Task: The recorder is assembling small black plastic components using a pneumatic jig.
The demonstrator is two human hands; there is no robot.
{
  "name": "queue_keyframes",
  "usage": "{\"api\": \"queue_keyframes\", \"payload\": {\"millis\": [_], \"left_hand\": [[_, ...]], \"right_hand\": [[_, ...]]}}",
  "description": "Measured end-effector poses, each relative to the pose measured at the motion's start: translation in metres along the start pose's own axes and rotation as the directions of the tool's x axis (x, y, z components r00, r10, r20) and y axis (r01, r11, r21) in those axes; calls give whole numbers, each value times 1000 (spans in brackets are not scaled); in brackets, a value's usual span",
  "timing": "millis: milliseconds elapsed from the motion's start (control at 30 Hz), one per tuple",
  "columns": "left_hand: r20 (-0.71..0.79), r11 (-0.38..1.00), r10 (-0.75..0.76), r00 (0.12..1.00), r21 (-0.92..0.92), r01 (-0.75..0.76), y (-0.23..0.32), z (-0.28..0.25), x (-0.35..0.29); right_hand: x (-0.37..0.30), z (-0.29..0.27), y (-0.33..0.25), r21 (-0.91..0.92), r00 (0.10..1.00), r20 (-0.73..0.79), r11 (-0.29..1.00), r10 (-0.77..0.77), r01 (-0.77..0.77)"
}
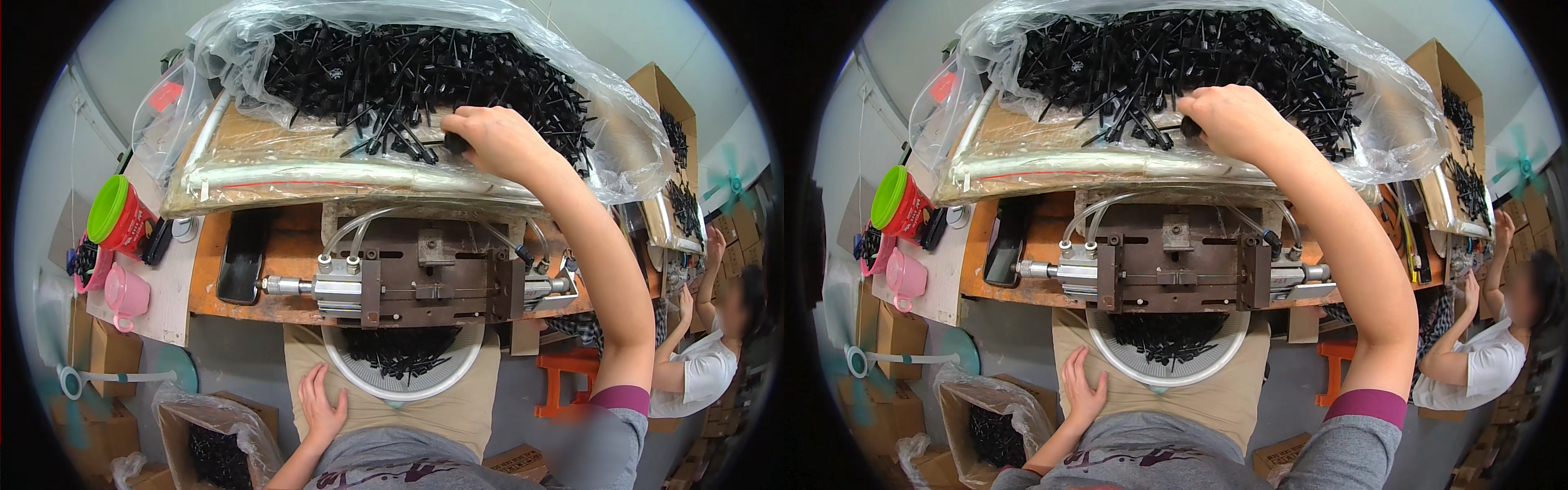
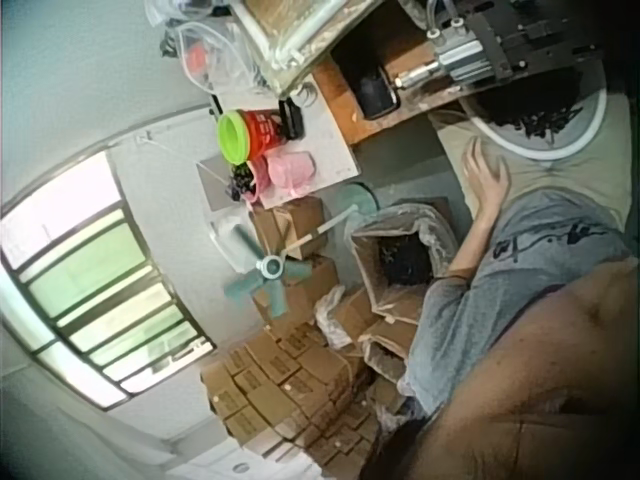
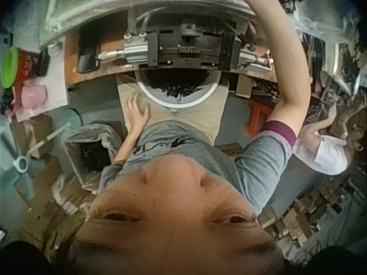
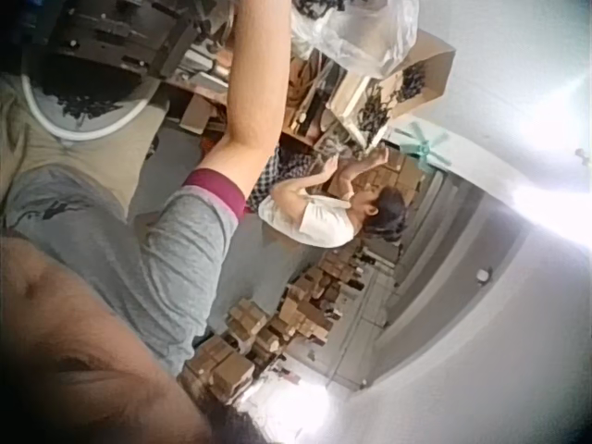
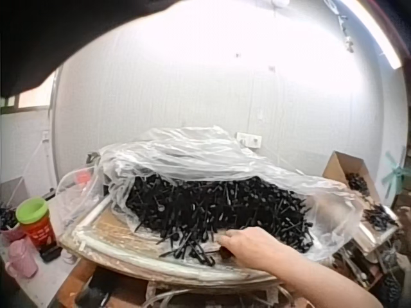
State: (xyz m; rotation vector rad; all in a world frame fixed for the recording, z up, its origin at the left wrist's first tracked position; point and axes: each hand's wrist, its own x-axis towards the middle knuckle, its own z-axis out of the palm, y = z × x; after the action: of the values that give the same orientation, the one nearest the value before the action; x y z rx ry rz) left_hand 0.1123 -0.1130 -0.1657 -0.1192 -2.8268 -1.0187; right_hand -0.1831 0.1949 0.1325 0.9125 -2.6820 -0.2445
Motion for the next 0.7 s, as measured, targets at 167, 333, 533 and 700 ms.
{"api": "queue_keyframes", "payload": {"millis": [167,333,533,700], "left_hand": [[-27,996,-42,999,-74,40,3,-4,0],[-95,983,85,992,-153,-99,13,-11,3],[-221,871,423,879,-168,-461,72,-37,37],[-310,702,569,762,-299,-646,118,-60,68]], "right_hand": [[-12,-4,7,452,954,-222,888,204,-85],[-26,-12,19,804,830,-137,550,541,-226],[-34,-17,25,906,764,-105,378,637,-190],[-41,-24,24,986,705,-140,161,695,37]]}}
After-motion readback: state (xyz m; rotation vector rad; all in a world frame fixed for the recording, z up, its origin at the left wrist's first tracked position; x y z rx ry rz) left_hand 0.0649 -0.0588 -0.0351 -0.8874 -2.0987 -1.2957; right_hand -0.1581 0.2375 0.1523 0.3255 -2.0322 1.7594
